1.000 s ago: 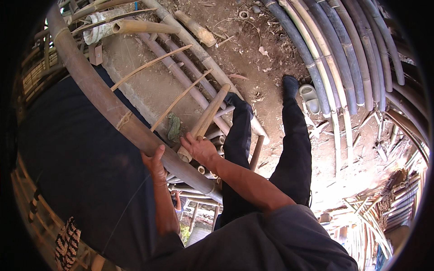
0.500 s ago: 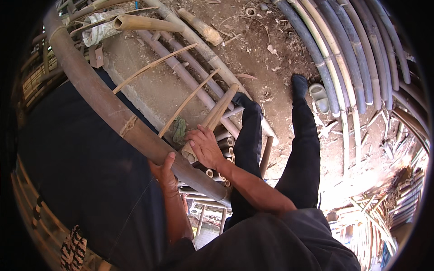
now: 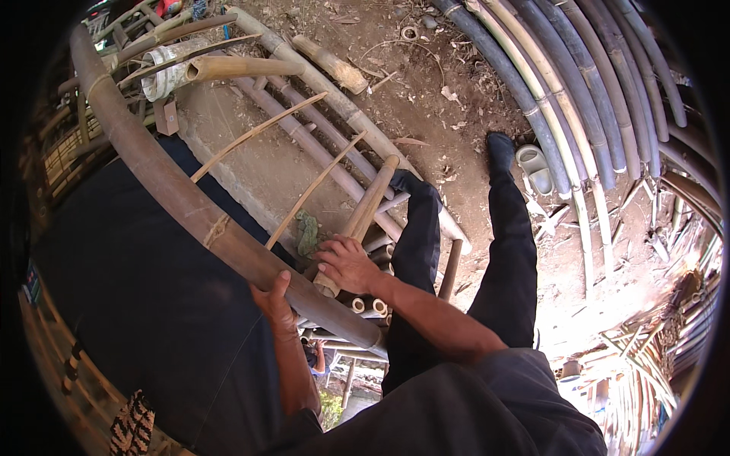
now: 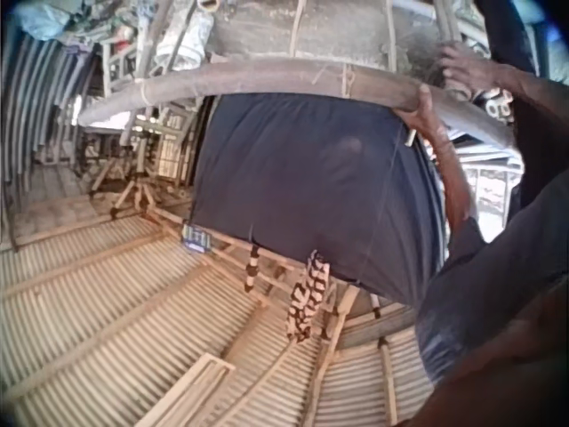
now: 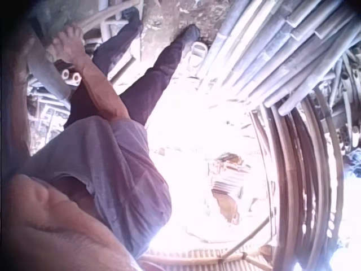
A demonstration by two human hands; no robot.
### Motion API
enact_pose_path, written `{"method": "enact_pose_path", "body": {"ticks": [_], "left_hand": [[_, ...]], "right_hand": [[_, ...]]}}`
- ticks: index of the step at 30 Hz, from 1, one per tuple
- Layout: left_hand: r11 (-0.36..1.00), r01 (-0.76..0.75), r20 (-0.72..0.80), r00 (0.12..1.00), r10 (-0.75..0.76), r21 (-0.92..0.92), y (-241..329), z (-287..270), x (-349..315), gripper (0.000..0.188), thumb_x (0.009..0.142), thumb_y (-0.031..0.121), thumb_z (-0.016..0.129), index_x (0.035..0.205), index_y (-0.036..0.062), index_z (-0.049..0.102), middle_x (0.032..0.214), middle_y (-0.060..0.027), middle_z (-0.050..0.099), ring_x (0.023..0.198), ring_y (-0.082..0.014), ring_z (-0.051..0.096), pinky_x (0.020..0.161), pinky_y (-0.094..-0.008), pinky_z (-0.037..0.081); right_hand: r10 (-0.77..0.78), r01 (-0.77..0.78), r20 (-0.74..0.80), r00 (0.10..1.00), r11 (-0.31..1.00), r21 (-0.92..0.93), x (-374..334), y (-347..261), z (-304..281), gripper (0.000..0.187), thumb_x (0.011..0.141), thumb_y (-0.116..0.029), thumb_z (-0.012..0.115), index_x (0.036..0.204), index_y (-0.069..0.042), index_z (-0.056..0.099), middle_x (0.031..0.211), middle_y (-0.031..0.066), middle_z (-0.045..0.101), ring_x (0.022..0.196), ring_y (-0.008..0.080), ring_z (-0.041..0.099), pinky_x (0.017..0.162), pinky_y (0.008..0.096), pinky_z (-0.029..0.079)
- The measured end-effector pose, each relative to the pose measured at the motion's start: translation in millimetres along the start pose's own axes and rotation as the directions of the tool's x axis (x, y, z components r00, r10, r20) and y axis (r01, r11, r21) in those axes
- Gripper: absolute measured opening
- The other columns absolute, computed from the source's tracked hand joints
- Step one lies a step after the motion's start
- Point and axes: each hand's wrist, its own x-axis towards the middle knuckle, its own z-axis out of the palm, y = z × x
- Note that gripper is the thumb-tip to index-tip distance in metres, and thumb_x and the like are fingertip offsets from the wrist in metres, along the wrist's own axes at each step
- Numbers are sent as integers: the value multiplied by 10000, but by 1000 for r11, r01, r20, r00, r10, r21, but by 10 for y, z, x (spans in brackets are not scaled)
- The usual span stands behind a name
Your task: The person sits on the ground and repeatedly strikes a long bamboo pole with a wooden mallet. They then stand up and continue striking the bamboo pole, which is resting on a wooden frame, with the mallet.
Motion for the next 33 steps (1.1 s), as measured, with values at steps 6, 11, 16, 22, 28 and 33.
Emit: {"method": "enact_pose_path", "body": {"ticks": [6,11,16,22,28,33], "left_hand": [[1000,-4,-12,1000,4,-7,-59,-16,-2,805,699,75,828,1388,-21,421,1268,-106,519,1148,-224,518,1037,-355,389],[1000,-2,-23,1000,2,-18,-137,-34,53,820,688,54,824,1397,-14,418,1281,-106,518,1150,-230,526,1042,-353,389],[998,66,-20,998,-66,-2,-52,-196,-41,857,668,73,838,1407,-14,413,1301,-114,517,1181,-242,515,1064,-373,375],[1000,8,-60,998,-7,24,-108,-125,38,840,681,100,835,1401,-22,419,1305,-123,514,1181,-242,508,1064,-378,369],[987,161,24,987,-162,14,-133,-227,-91,844,706,204,873,1384,-32,429,1279,-103,526,1152,-209,512,1048,-350,376],[960,279,56,959,-279,13,-445,-316,-472,738,697,188,867,1302,-35,508,1166,-80,583,1044,-188,576,960,-320,454]], "right_hand": [[300,-89,-419,857,887,452,267,136,-485,344,1014,-230,391,1136,-34,646,1187,171,632,1270,390,484,1119,489,306],[108,-89,-127,986,985,149,234,-42,123,299,1006,-209,395,1156,-89,623,1241,118,584,1320,383,429,1156,533,249],[53,-38,-90,995,987,159,-79,1,204,234,966,-180,442,1117,-116,609,1207,104,559,1324,381,402,1166,562,232],[7,29,-230,973,988,153,42,67,274,177,866,-147,508,1011,-95,597,1106,124,536,1188,356,453,1101,548,302],[2,1,-76,997,999,38,39,64,136,226,873,-126,503,1075,-98,601,1198,121,531,1243,371,426,1098,517,306],[82,-81,-28,996,996,27,16,6,185,285,913,-109,483,1169,-95,606,1278,115,514,1319,388,380,1106,512,310]]}}
